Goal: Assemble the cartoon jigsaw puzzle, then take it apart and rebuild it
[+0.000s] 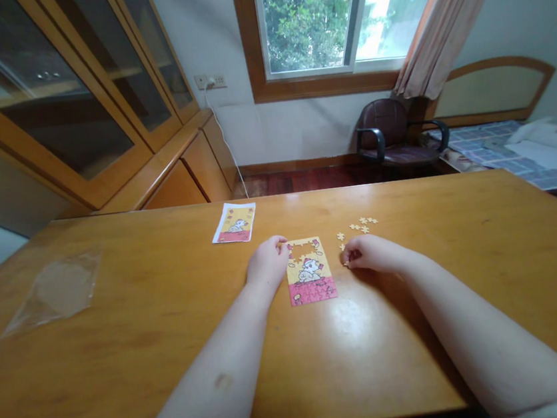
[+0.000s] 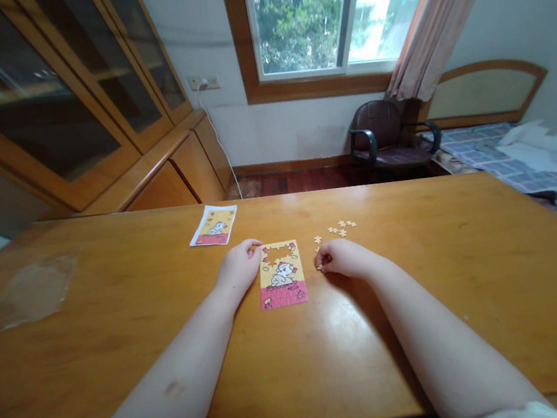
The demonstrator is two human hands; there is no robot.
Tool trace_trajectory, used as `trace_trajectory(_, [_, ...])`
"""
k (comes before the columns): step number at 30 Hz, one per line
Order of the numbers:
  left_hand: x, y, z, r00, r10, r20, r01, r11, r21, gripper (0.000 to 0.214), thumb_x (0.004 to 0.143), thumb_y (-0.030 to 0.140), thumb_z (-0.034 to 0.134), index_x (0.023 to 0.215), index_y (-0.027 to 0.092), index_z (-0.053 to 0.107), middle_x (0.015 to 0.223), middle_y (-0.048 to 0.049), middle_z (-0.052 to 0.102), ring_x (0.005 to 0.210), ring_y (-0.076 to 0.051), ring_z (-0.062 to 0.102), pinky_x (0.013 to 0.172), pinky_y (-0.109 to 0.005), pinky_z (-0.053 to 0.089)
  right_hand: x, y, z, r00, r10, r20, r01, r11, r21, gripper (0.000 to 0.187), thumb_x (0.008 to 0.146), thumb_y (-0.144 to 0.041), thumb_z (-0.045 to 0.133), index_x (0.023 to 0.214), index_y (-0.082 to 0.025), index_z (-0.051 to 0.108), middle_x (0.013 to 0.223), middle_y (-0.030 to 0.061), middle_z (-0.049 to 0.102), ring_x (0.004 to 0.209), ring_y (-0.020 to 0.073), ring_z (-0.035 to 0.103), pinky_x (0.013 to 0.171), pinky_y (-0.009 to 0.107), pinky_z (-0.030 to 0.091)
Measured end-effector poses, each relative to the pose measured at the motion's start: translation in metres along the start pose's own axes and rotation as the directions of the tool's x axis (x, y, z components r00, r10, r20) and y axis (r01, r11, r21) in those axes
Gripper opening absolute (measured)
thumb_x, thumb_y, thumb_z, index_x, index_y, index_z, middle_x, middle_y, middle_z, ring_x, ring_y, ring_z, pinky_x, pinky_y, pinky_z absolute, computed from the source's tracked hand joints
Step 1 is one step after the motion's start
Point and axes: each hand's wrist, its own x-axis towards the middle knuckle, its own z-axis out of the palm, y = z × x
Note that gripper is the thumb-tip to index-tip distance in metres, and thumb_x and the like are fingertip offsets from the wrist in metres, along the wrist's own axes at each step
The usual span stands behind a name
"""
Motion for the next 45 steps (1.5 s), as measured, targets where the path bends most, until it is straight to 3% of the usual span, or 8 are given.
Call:
trace_trajectory(3, [0.000, 0.000, 0.000, 1.000, -0.005, 0.005, 0.005, 1.000, -0.008, 0.025, 0.083, 0.028, 0.048, 0.100, 0.026, 0.067, 0.080, -0.0016, 0.071, 0.079, -0.019, 0.064, 0.066, -0.025, 0.045, 0.000, -0.005, 0.002, 0.998, -0.037, -0.047, 0.037, 0.999, 0.006, 0.012, 0.070, -0.021, 0.062, 0.078, -0.019, 0.071, 0.075, 0.0018, 0.068, 0.066, 0.0142, 0.058, 0.062, 0.024, 0.042])
trace_trajectory(8, [0.000, 0.001, 0.001, 1.000, 0.003, 0.001, -0.003, 1.000, -0.012, 0.023, 0.083, 0.028, 0.049, 0.097, 0.025, 0.067, 0.080, -0.0018, 0.071, 0.079, -0.019, 0.064, 0.066, -0.025, 0.045, 0.001, -0.027, 0.017, 0.988, -0.065, -0.143, 0.085, 0.987, 0.140, 0.022, 0.076, -0.029, 0.064, 0.094, -0.019, 0.070, 0.080, 0.0026, 0.068, 0.069, 0.0134, 0.059, 0.064, 0.023, 0.043])
trace_trajectory(11, [-0.001, 0.001, 0.001, 1.000, 0.009, 0.008, -0.009, 1.000, -0.013, 0.022, 0.084, 0.028, 0.049, 0.095, 0.025, 0.067, 0.079, -0.0013, 0.071, 0.078, -0.018, 0.064, 0.066, -0.025, 0.045, 0.002, -0.040, 0.029, 0.988, -0.080, -0.132, 0.102, 0.979, 0.174, 0.023, 0.079, -0.032, 0.061, 0.096, -0.018, 0.069, 0.078, 0.0017, 0.068, 0.064, 0.0118, 0.057, 0.062, 0.022, 0.043])
trace_trajectory(18, [-0.001, 0.000, 0.000, 1.000, 0.004, 0.013, -0.004, 1.000, 0.007, 0.022, 0.085, 0.029, 0.048, 0.096, 0.025, 0.067, 0.084, -0.0019, 0.072, 0.081, -0.018, 0.065, 0.067, -0.025, 0.046, -0.001, -0.039, 0.025, 0.970, -0.176, -0.167, 0.169, 0.984, -0.051, 0.030, 0.086, -0.036, 0.054, 0.108, -0.020, 0.067, 0.081, 0.0037, 0.069, 0.067, 0.0139, 0.057, 0.065, 0.024, 0.041])
trace_trajectory(21, [0.000, -0.001, 0.001, 1.000, 0.016, 0.026, -0.017, 0.999, 0.030, 0.023, 0.085, 0.030, 0.046, 0.096, 0.026, 0.066, 0.085, -0.0018, 0.072, 0.082, -0.019, 0.065, 0.067, -0.026, 0.046, -0.001, -0.036, 0.022, 0.963, -0.242, -0.119, 0.228, 0.966, -0.123, 0.030, 0.085, -0.031, 0.054, 0.112, -0.023, 0.067, 0.083, 0.0038, 0.069, 0.072, 0.0149, 0.059, 0.069, 0.025, 0.042])
trace_trajectory(25, [0.001, -0.003, 0.002, 0.999, 0.016, 0.034, -0.020, 0.991, 0.132, 0.027, 0.086, 0.032, 0.046, 0.105, 0.024, 0.064, 0.103, -0.0059, 0.071, 0.093, -0.023, 0.064, 0.075, -0.030, 0.047, 0.002, -0.036, 0.026, 0.959, -0.277, -0.061, 0.265, 0.952, -0.154, 0.028, 0.085, -0.032, 0.056, 0.108, -0.025, 0.069, 0.095, 0.0044, 0.070, 0.083, 0.0164, 0.062, 0.076, 0.026, 0.043])
trace_trajectory(34, [0.003, -0.006, 0.004, 0.997, 0.012, 0.079, -0.027, 0.983, 0.184, 0.033, 0.085, 0.033, 0.048, 0.115, 0.026, 0.060, 0.113, -0.0082, 0.068, 0.099, -0.026, 0.064, 0.081, -0.034, 0.048, 0.005, -0.039, 0.029, 0.971, -0.227, -0.073, 0.211, 0.961, -0.179, 0.025, 0.085, -0.035, 0.055, 0.103, -0.025, 0.070, 0.090, 0.0027, 0.071, 0.079, 0.0158, 0.063, 0.072, 0.024, 0.043])
trace_trajectory(45, [0.004, -0.005, 0.005, 0.995, 0.012, 0.100, -0.026, 0.990, 0.139, 0.033, 0.084, 0.033, 0.051, 0.114, 0.024, 0.060, 0.115, -0.0089, 0.067, 0.103, -0.025, 0.063, 0.085, -0.033, 0.047, 0.026, -0.079, 0.023, 0.994, -0.109, 0.007, 0.102, 0.903, -0.417, 0.027, 0.078, -0.029, 0.057, 0.102, -0.028, 0.070, 0.093, 0.0046, 0.072, 0.083, 0.0208, 0.065, 0.068, 0.025, 0.044])
